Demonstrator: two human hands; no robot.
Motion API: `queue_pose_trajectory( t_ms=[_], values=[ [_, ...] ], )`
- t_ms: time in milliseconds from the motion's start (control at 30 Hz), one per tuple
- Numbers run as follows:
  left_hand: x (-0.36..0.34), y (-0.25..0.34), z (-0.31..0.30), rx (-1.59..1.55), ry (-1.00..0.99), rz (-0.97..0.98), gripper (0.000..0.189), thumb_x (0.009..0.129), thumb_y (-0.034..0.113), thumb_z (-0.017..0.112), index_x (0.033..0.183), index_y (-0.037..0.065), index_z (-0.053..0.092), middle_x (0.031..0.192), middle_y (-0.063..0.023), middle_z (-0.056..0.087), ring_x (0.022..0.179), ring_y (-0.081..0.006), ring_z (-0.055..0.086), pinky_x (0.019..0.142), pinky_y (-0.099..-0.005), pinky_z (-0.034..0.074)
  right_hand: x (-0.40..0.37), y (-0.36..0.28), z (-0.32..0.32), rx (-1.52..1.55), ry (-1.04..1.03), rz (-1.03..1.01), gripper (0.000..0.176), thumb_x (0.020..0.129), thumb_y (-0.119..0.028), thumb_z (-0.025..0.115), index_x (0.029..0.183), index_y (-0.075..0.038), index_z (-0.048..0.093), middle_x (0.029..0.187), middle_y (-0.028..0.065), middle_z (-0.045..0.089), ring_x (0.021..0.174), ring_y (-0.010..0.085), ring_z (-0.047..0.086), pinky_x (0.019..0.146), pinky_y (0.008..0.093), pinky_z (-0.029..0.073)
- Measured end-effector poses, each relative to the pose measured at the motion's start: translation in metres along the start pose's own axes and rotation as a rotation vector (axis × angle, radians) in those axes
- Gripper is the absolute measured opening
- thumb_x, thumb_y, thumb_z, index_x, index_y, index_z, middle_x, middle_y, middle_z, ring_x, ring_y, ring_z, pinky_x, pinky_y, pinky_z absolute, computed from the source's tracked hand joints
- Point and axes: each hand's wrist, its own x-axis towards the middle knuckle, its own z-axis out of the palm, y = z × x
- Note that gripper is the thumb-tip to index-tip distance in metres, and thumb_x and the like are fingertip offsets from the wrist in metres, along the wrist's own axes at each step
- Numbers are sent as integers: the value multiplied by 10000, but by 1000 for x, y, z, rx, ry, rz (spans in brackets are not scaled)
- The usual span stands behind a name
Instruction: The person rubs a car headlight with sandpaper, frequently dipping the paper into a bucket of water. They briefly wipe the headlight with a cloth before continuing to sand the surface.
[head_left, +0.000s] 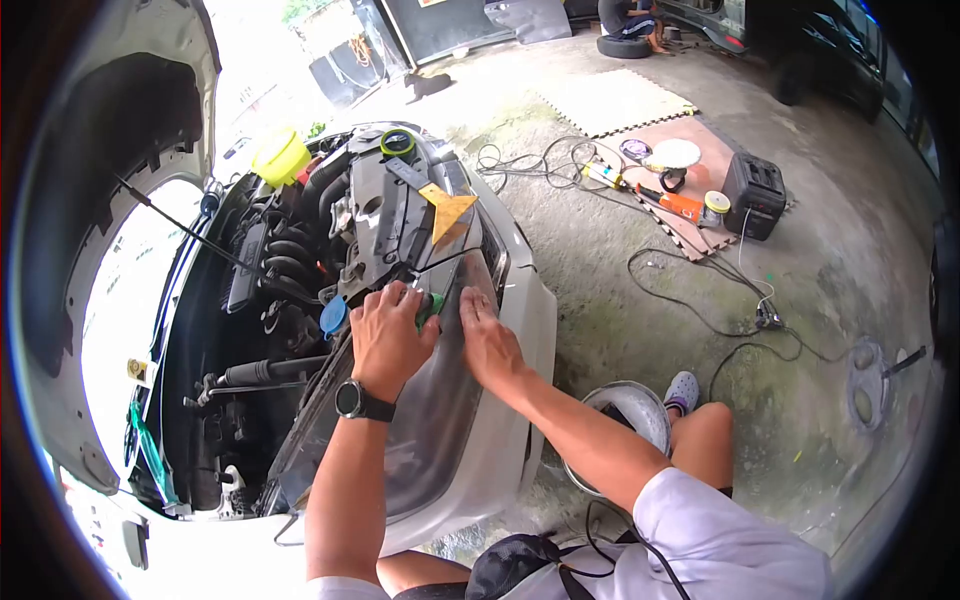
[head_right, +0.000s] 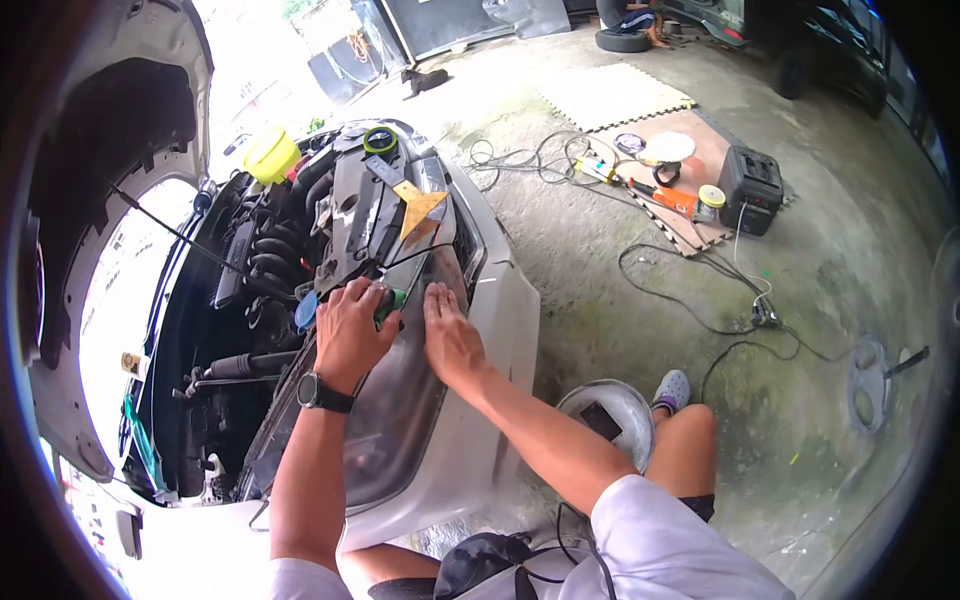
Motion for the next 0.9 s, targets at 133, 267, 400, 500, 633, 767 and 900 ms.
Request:
queue_pose_trajectory(
  t_ms=[133,267,400,500,633,767,900],
  values=[
    [-11,4,6,67,5,-18,446,851,326,760,1218,77,702,1346,-109,592,1273,-356,545,1027,-670,430,53,21,-14,264,-232,322,575,843,72,489,1410,164,462,1394,384,540,1290,468,581,1073,473,508],
    [-2,1,3,-6,-59,-64,487,873,347,751,1278,85,680,1513,-162,502,1415,-420,445,1057,-713,402,34,10,-2,135,-91,216,610,808,84,502,1413,142,453,1415,345,549,1210,501,608,1006,489,545],
    [-2,7,0,48,-113,-69,498,875,353,750,1291,92,665,1477,-159,521,1403,-414,455,1043,-696,425,47,3,-13,161,-113,227,593,822,60,497,1408,137,460,1348,338,591,1160,489,636,961,509,552],
    [-3,6,-1,48,-104,-59,481,872,354,754,1269,96,667,1448,-155,536,1397,-397,461,1022,-688,440,64,7,-18,199,-246,359,578,817,67,499,1390,136,476,1299,338,615,1106,493,656,941,516,557],
    [-3,4,2,27,-85,-43,483,871,359,755,1264,91,671,1443,-147,537,1392,-391,464,1018,-688,441,53,14,8,81,115,109,564,816,71,499,1376,136,490,1208,335,658,1006,505,685,875,529,576],
    [-3,6,0,40,-62,-48,493,873,358,753,1278,90,667,1443,-146,537,1393,-392,463,1020,-690,440,67,5,-16,183,-233,363,548,834,56,509,1377,131,493,1292,343,617,1087,505,665,936,522,563],
    [-1,6,0,36,-91,-50,494,872,351,750,1283,91,662,1445,-146,534,1392,-388,462,1020,-693,439,54,4,1,65,28,173,493,843,42,525,1330,120,514,1224,337,640,1011,502,685,880,537,573]
  ],
)
